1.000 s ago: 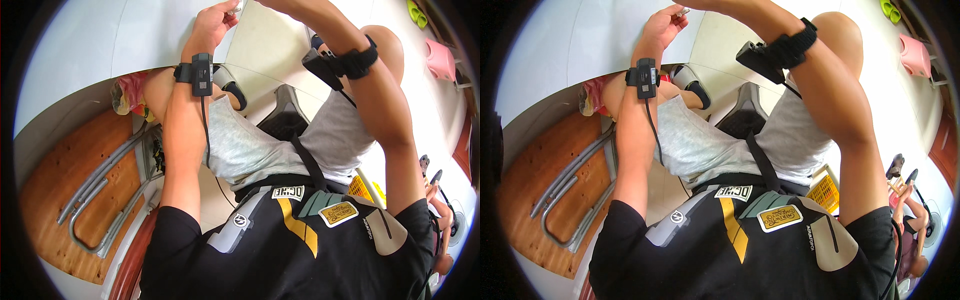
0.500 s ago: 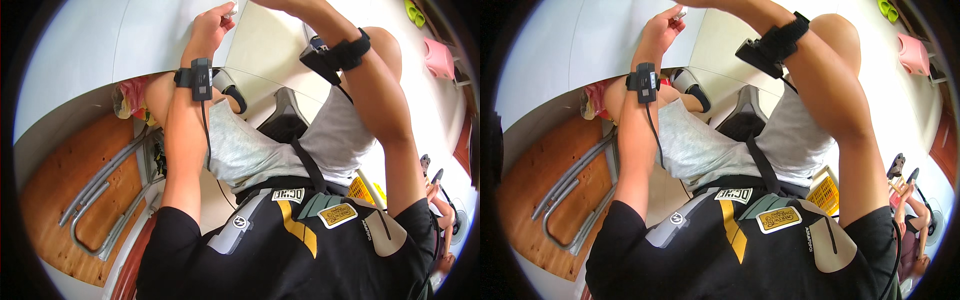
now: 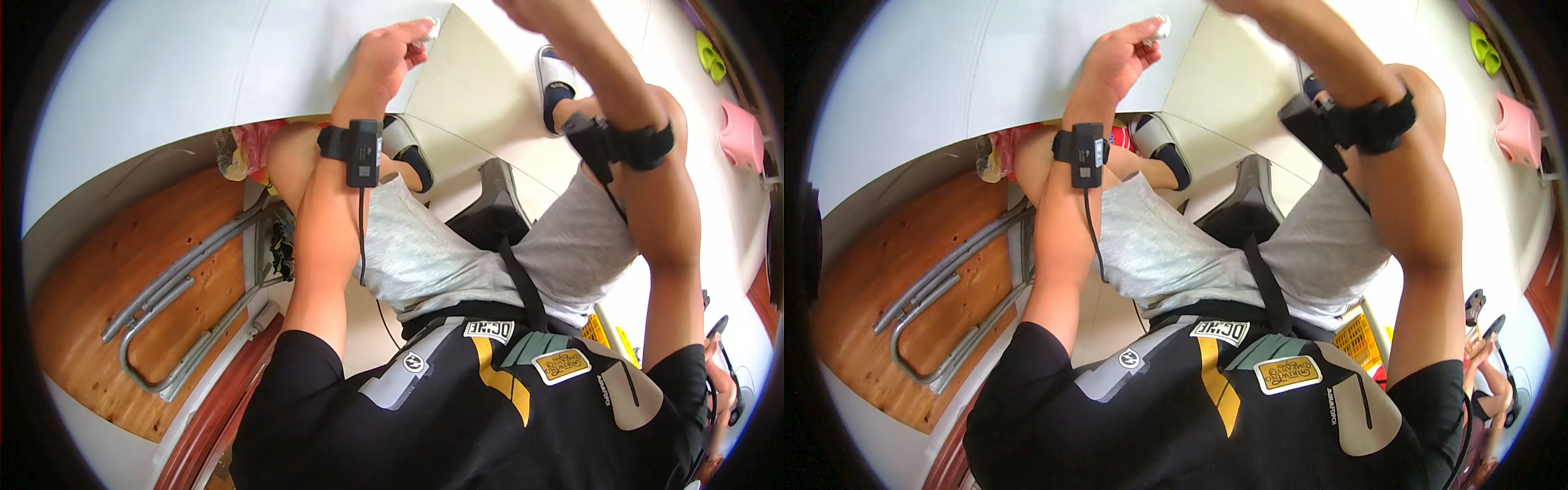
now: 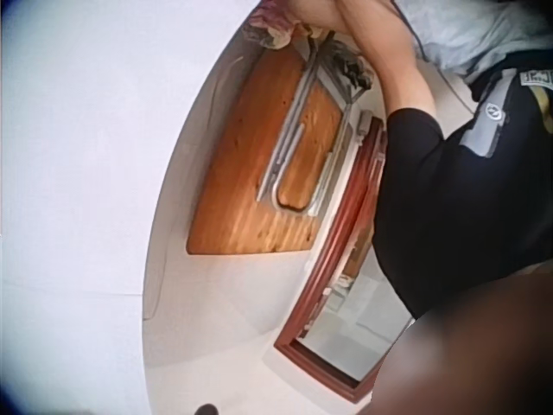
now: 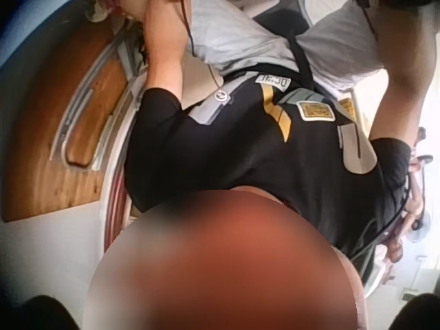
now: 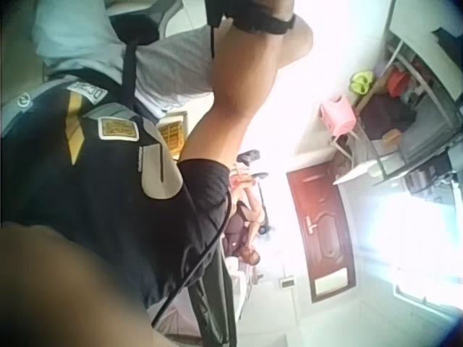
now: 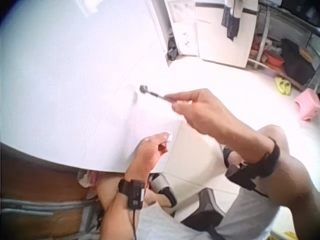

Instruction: The recorder is using a small hammer tool to tap on a white cabinet panel while holding a small fastener or plug.

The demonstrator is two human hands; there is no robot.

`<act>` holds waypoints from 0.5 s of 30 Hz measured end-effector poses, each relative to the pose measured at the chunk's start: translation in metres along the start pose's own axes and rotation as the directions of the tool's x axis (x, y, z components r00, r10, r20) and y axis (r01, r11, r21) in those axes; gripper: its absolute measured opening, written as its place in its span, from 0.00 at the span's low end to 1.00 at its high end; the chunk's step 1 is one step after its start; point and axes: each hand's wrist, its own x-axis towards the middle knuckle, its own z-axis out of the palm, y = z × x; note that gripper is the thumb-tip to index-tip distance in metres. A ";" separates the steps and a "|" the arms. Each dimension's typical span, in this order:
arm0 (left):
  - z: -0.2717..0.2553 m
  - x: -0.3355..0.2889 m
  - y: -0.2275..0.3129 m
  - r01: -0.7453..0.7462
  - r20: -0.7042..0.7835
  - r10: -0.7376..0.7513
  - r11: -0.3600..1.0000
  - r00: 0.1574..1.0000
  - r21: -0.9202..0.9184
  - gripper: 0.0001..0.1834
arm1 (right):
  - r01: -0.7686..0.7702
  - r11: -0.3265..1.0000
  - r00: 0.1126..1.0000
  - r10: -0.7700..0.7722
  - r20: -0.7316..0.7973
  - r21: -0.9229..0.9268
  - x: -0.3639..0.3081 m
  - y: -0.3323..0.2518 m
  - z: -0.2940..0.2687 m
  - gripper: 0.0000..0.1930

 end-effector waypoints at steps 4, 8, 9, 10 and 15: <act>-0.012 -0.012 -0.005 -0.002 0.019 -0.002 0.979 1.000 0.206 0.14 | -0.104 0.970 0.994 0.095 -0.052 -0.218 0.005 0.033 0.041 0.27; 0.007 -0.011 -0.014 -0.008 0.088 -0.024 0.939 0.996 0.343 0.15 | 0.032 0.838 0.982 -0.127 -0.137 -0.544 0.027 0.067 0.014 0.20; -0.001 -0.012 -0.019 -0.013 0.081 -0.016 0.938 0.997 0.347 0.15 | -0.035 0.900 0.997 0.004 -0.072 -0.434 0.012 0.036 0.035 0.21; -0.006 -0.011 -0.026 -0.079 0.028 0.073 0.942 0.997 0.327 0.15 | 0.001 0.920 1.000 -0.005 -0.011 -0.391 -0.003 0.031 0.047 0.21; -0.001 0.005 -0.043 -0.190 0.048 0.185 0.918 0.982 0.348 0.16 | 0.206 0.904 0.973 -0.150 0.173 -0.375 -0.020 0.051 0.054 0.21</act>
